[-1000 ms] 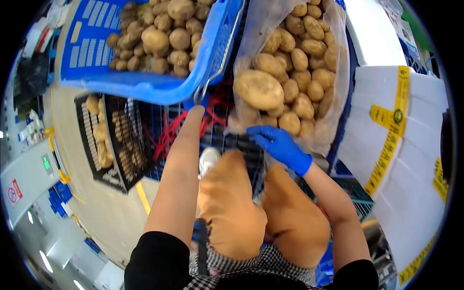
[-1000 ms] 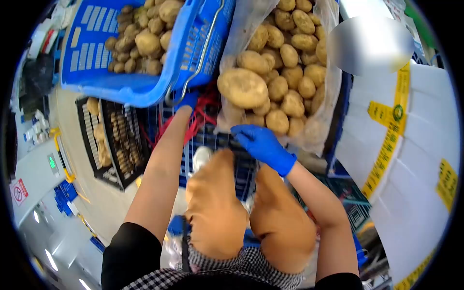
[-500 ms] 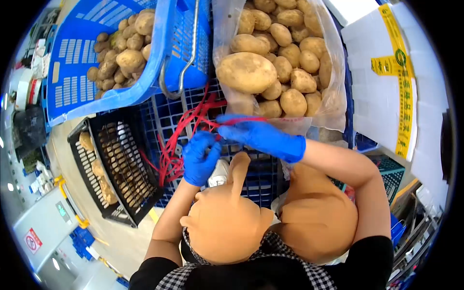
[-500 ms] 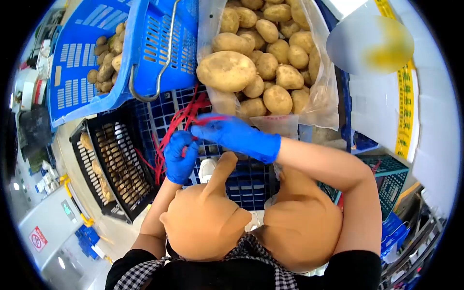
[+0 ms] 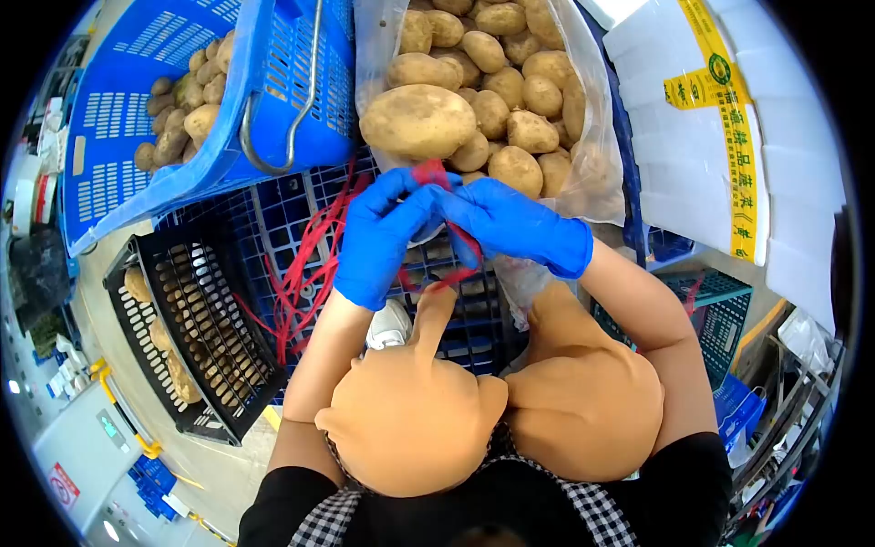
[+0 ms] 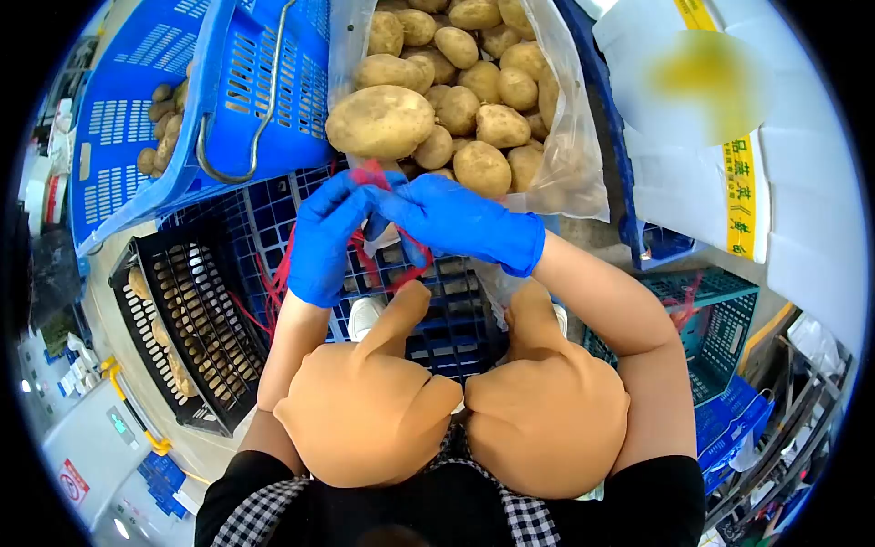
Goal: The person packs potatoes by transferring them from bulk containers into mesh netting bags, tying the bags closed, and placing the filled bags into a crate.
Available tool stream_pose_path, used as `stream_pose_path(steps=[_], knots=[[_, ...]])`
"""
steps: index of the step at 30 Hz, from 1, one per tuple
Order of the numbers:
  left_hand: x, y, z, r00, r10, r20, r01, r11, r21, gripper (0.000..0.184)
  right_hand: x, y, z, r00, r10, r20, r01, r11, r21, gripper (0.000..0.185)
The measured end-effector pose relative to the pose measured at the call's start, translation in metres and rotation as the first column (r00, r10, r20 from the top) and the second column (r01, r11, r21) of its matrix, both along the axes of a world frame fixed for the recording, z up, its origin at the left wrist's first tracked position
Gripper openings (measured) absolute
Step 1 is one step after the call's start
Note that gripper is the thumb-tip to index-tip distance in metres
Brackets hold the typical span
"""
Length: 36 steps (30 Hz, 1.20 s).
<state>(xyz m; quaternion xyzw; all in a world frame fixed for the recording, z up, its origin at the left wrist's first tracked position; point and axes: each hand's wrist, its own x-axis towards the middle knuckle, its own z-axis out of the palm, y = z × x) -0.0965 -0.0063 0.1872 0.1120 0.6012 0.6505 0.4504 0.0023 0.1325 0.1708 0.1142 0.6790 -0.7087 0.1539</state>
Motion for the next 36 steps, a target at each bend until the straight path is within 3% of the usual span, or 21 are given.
stream_pose_path(steps=[1,4,7,8,11,12,13,14,15,17,18,19,21,22,25,28,31,34,36], knots=[[0.003,0.002,-0.003,0.998,0.060,0.022,-0.061,0.997,0.040,0.012,0.003,0.000,0.001,0.999,-0.022,0.031,0.020,0.998,0.056,0.048],[0.000,-0.002,-0.010,0.988,0.049,-0.143,-0.041,0.997,0.062,0.010,0.015,-0.003,-0.007,0.964,-0.266,-0.014,0.266,0.964,0.015,0.042],[0.006,-0.007,-0.022,0.953,0.112,-0.281,-0.095,0.993,0.074,0.014,0.009,0.003,-0.018,0.804,-0.452,-0.388,0.475,0.879,-0.040,0.037],[0.005,-0.006,-0.023,0.935,0.102,-0.340,-0.085,0.994,0.065,0.013,0.009,0.005,-0.015,0.782,-0.536,-0.318,0.540,0.838,-0.082,0.037],[0.013,-0.001,-0.010,0.843,-0.038,-0.536,0.081,0.995,0.057,0.009,0.009,0.016,-0.022,0.754,-0.649,0.105,0.596,0.606,-0.527,0.039],[0.018,0.000,-0.010,0.793,-0.084,-0.603,0.167,0.982,0.084,0.007,0.015,0.022,-0.018,0.796,-0.603,0.060,0.541,0.663,-0.518,0.036],[0.021,0.001,-0.007,0.737,-0.121,-0.665,0.251,0.963,0.103,0.008,0.015,0.023,-0.016,0.770,-0.638,-0.009,0.581,0.708,-0.402,0.035],[0.020,0.002,-0.003,0.718,-0.234,-0.655,0.342,0.939,0.040,0.013,0.012,0.024,-0.013,0.748,-0.658,-0.082,0.616,0.736,-0.281,0.033],[0.014,0.007,-0.006,0.837,-0.238,-0.493,0.356,0.921,0.159,0.022,0.011,0.025,-0.010,0.730,-0.665,-0.156,0.647,0.746,-0.157,0.032],[-0.002,0.019,-0.016,0.956,-0.272,-0.105,0.292,0.878,0.378,0.039,0.015,0.035,0.001,0.777,-0.613,-0.145,0.601,0.790,-0.121,0.031],[-0.004,0.023,-0.016,0.984,-0.170,0.053,0.152,0.956,0.252,0.057,0.016,0.040,0.000,0.801,-0.581,-0.142,0.576,0.814,-0.077,0.032],[-0.003,0.030,-0.011,0.986,-0.146,0.080,0.132,0.980,0.150,0.056,0.016,0.043,-0.001,0.826,-0.547,-0.138,0.549,0.836,-0.031,0.034],[0.001,0.049,0.003,0.988,-0.087,0.127,0.095,0.994,-0.053,0.053,0.011,0.038,-0.010,0.751,-0.548,-0.369,0.615,0.784,0.087,0.035],[-0.005,0.047,-0.006,0.960,-0.244,0.138,0.240,0.970,0.041,0.049,0.010,0.036,-0.013,0.704,-0.526,-0.477,0.651,0.746,0.139,0.036],[-0.010,0.050,-0.014,0.926,-0.347,0.146,0.330,0.935,0.128,0.040,0.015,0.051,-0.004,0.873,-0.268,-0.408,0.426,0.826,0.369,0.036],[-0.002,0.049,-0.016,0.937,-0.337,0.092,0.320,0.934,0.159,0.018,0.012,0.053,-0.017,0.877,-0.331,-0.349,0.420,0.880,0.222,0.034],[0.017,0.042,-0.013,0.946,-0.238,0.220,0.182,0.952,0.247,0.018,0.010,0.055,-0.016,0.808,-0.519,-0.280,0.538,0.843,-0.012,0.030],[0.017,0.041,-0.025,0.953,-0.208,0.222,0.140,0.948,0.287,0.021,0.008,0.064,-0.020,0.577,-0.588,-0.567,0.782,0.597,0.178,0.023],[0.018,0.043,-0.029,0.963,-0.183,0.199,0.120,0.949,0.292,0.021,0.025,0.066,0.004,0.626,-0.637,-0.450,0.751,0.648,0.127,0.019]])
